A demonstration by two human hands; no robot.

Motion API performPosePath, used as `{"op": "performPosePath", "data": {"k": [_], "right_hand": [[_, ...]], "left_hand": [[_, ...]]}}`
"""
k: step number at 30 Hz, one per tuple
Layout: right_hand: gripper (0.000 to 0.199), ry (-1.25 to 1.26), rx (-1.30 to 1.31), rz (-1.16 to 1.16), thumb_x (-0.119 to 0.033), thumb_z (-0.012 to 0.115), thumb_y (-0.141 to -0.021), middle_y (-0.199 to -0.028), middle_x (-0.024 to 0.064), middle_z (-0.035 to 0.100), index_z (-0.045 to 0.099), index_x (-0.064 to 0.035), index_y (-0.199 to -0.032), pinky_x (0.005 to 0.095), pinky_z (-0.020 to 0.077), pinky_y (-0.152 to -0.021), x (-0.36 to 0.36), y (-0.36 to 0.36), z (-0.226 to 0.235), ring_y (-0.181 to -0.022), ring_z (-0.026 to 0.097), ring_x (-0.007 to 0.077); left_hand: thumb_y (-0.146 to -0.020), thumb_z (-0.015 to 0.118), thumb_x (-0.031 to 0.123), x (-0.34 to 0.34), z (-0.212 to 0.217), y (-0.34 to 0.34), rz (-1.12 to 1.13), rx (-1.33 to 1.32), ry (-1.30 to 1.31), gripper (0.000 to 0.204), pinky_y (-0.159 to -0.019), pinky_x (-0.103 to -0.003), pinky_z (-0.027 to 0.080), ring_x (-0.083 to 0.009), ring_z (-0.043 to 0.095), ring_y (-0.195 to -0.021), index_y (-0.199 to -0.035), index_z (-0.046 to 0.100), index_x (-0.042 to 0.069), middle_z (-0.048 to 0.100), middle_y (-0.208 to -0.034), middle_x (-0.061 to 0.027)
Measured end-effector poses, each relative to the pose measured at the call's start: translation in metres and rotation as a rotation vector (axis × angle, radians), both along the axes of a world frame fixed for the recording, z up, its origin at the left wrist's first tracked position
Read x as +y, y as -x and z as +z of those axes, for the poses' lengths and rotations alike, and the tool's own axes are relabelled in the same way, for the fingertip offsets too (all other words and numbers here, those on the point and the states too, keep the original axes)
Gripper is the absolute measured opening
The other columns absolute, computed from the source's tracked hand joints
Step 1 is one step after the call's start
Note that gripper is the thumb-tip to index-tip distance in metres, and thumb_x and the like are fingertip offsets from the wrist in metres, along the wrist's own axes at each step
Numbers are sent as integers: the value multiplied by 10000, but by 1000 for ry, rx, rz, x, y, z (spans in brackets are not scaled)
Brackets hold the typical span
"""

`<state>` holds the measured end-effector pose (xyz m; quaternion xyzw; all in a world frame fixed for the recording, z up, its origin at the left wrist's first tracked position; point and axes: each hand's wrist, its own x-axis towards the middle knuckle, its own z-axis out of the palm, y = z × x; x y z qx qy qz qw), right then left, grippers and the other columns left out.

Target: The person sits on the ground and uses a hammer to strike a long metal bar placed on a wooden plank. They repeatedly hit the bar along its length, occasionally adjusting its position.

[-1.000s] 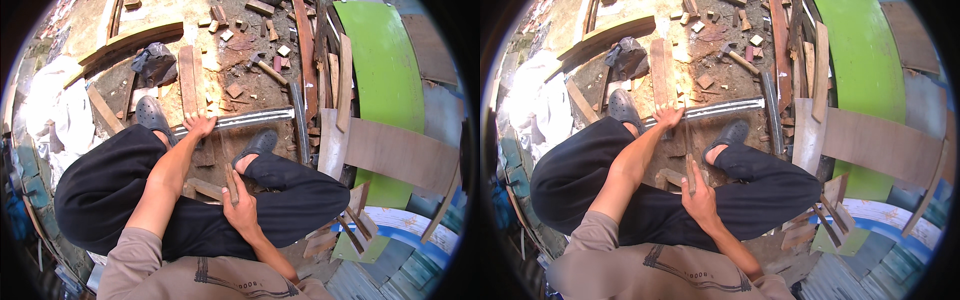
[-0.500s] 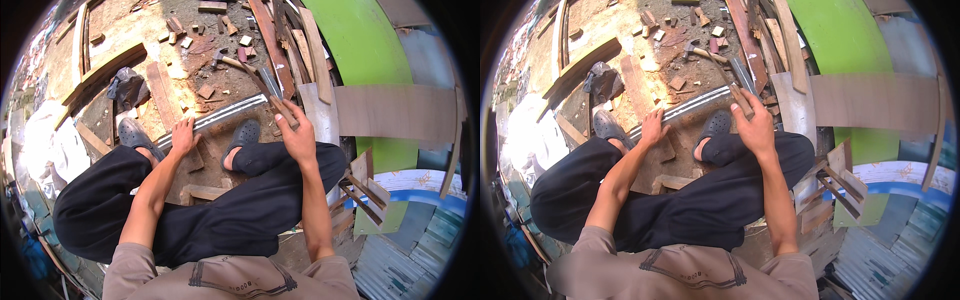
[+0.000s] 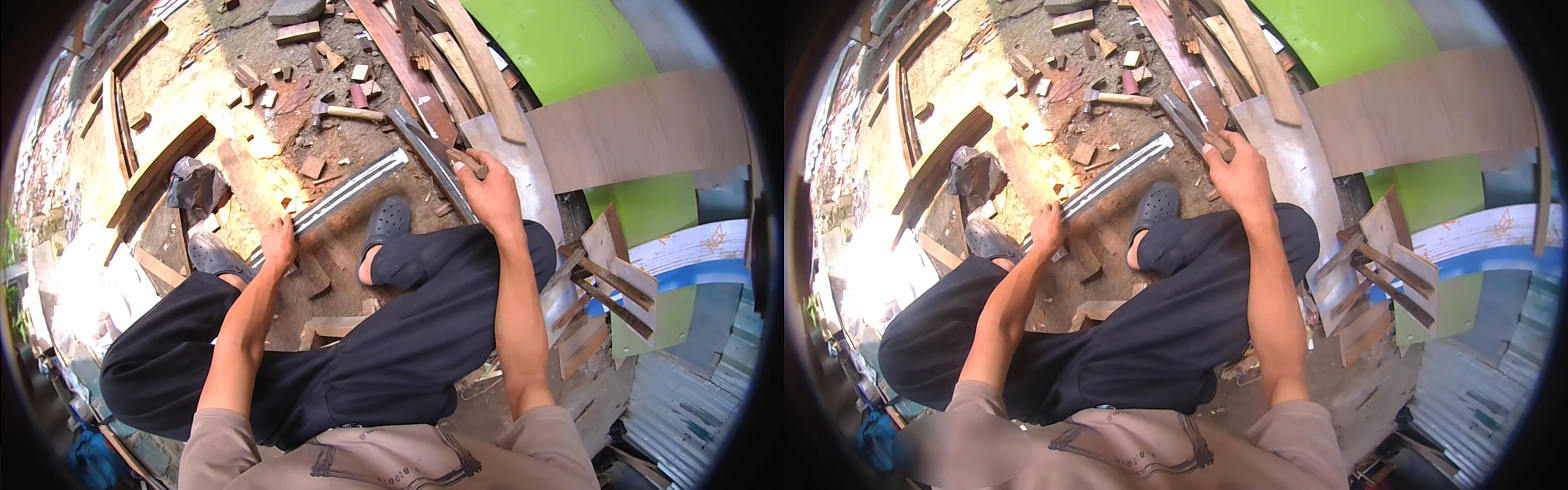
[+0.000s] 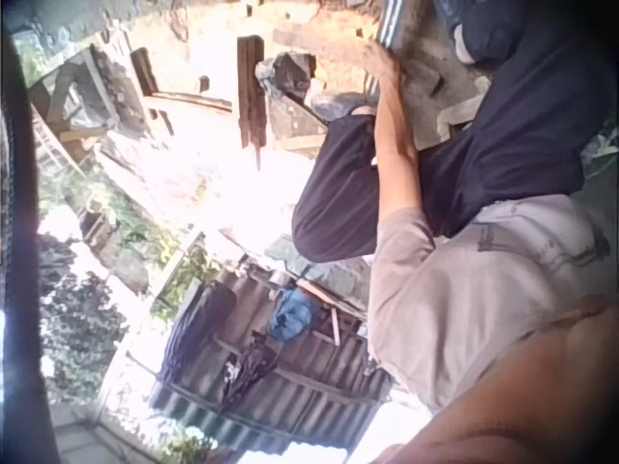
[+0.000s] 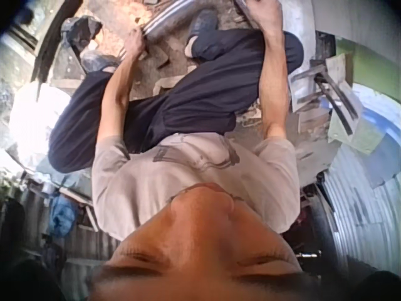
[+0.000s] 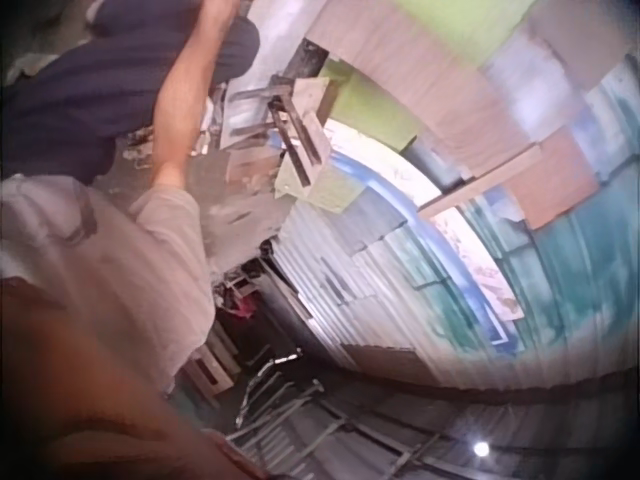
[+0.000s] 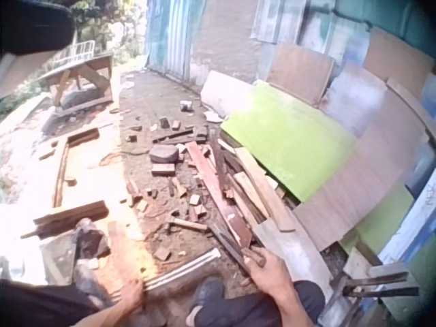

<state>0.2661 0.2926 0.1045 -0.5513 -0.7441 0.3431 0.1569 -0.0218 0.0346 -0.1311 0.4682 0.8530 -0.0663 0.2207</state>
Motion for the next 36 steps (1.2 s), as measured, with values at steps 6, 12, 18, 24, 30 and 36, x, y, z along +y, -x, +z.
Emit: {"op": "performPosePath", "data": {"k": [6,12,18,24,30,36], "right_hand": [[469,21,-124,104,-340,671,-849,-933,247,703,653,-3,-1174,402,517,-826,37,-14,53,-914,689,362],[491,56,-21,86,-353,670,-846,-919,229,707,650,29,-1154,394,517,-813,53,-7,34,-882,694,335],[440,67,-436,252,-338,664,-820,-1024,258,684,675,6,-1094,451,511,-862,61,12,23,-980,659,398],[405,147,-489,408,-324,678,-832,-956,249,691,677,21,-1043,436,528,-805,55,34,23,-909,680,367],[314,647,-42,-25,-272,671,-899,-762,115,629,631,29,-974,314,501,-546,93,0,-40,-636,613,156],[306,775,-415,-146,-246,581,-971,-1013,156,681,624,16,-1122,473,556,-721,112,-64,-147,-908,665,290]], "left_hand": [[-758,760,225,5,8,17,-79,-106,50,628,-873,-460,523,-373,605,-1074,-1310,493,87,612,-1163,-188],[-862,689,300,11,41,61,-58,-383,81,504,-919,-434,493,-378,634,-1068,-1306,575,89,668,-1146,-219],[-972,522,279,-4,12,76,-50,-497,-59,385,-890,-467,487,-417,619,-1052,-1285,558,59,655,-1098,-265],[-1014,377,401,-44,-52,101,-183,-319,-164,551,-857,-516,477,-500,605,-983,-1252,496,-81,647,-977,-329],[-975,383,570,-25,-39,72,219,-389,135,729,-868,-515,482,-477,631,-991,-1290,506,-77,658,-968,-332],[-920,548,506,-16,-27,54,227,-130,-197,717,-1028,-497,382,-408,499,-1238,-1408,421,-3,515,-1350,-268]]}}
